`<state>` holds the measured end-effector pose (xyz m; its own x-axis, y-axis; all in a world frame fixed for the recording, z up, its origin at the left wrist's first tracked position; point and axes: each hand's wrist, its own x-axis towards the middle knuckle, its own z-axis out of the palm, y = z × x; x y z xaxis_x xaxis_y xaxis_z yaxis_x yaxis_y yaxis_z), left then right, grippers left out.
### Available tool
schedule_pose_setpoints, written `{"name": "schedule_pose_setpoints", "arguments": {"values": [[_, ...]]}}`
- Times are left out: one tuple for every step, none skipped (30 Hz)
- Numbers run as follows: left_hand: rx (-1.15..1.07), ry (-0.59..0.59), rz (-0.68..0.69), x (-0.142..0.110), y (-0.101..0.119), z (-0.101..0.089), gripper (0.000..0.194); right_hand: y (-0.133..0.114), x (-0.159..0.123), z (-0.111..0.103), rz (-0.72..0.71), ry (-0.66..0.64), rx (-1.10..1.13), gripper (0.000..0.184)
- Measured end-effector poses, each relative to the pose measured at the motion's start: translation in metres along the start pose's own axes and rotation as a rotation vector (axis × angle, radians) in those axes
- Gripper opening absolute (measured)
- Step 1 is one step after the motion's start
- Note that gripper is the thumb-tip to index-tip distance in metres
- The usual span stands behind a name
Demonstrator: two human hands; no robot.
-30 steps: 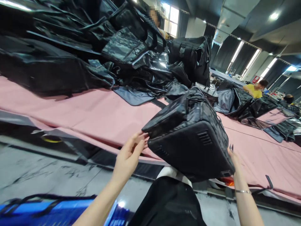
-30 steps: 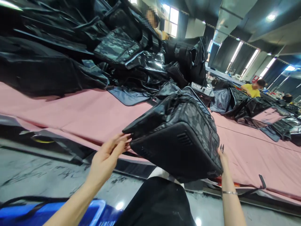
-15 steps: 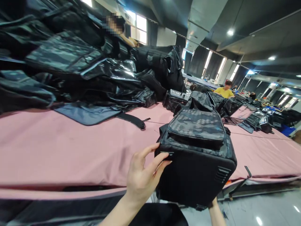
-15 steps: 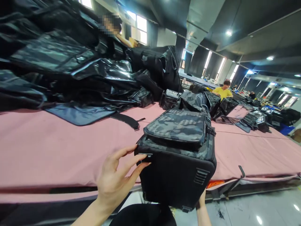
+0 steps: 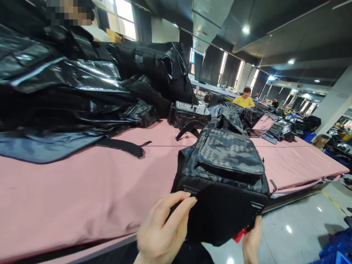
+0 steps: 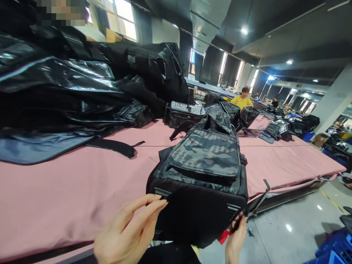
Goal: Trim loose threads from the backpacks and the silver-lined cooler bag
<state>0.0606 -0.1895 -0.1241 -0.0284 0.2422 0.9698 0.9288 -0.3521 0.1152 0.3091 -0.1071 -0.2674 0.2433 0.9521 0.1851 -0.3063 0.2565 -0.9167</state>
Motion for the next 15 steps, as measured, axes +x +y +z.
{"name": "schedule_pose_setpoints", "arguments": {"values": [[-0.066,-0.016,-0.087,-0.002,0.004,-0.001,0.018,-0.007,-0.003,-0.007,-0.028,0.078,0.045,0.048],[-0.14,-0.029,-0.194,-0.004,0.007,-0.001,0.014,-0.017,-0.007,-0.012,-0.053,0.143,0.096,0.046],[-0.215,-0.035,-0.309,-0.005,0.01,-0.002,0.01,-0.028,-0.013,-0.016,-0.068,0.175,0.146,0.042],[-0.281,-0.039,-0.415,-0.006,0.013,-0.003,0.005,-0.04,-0.02,-0.017,-0.069,0.154,0.182,0.039],[-0.331,-0.043,-0.506,-0.006,0.015,-0.003,0.003,-0.052,-0.028,-0.014,-0.055,0.089,0.201,0.037],[-0.365,-0.05,-0.577,-0.005,0.016,-0.003,0.006,-0.062,-0.037,-0.008,-0.033,0.009,0.211,0.034],[-0.391,-0.062,-0.626,-0.004,0.018,-0.003,0.008,-0.071,-0.045,0.001,0.011,-0.092,0.211,0.033],[-0.41,-0.075,-0.661,-0.004,0.018,-0.003,0.011,-0.078,-0.052,0.013,0.086,-0.216,0.208,0.035],[-0.42,-0.085,-0.688,-0.003,0.018,-0.003,0.013,-0.083,-0.058,0.027,0.173,-0.356,0.206,0.039],[-0.427,-0.096,-0.712,-0.002,0.018,-0.003,0.015,-0.086,-0.061,0.043,0.268,-0.493,0.205,0.042],[-0.431,-0.105,-0.734,-0.002,0.017,-0.003,0.016,-0.089,-0.062,0.058,0.363,-0.618,0.224,0.044],[-0.435,-0.112,-0.752,-0.002,0.016,-0.004,0.017,-0.092,-0.061,0.072,0.434,-0.717,0.26,0.045],[-0.441,-0.118,-0.767,-0.003,0.015,-0.004,0.018,-0.094,-0.059,0.085,0.482,-0.788,0.299,0.045],[-0.449,-0.126,-0.775,-0.003,0.014,-0.005,0.018,-0.096,-0.056,0.096,0.518,-0.836,0.333,0.043],[-0.457,-0.135,-0.776,-0.004,0.013,-0.006,0.018,-0.099,-0.052,0.106,0.542,-0.865,0.357,0.041]]}}
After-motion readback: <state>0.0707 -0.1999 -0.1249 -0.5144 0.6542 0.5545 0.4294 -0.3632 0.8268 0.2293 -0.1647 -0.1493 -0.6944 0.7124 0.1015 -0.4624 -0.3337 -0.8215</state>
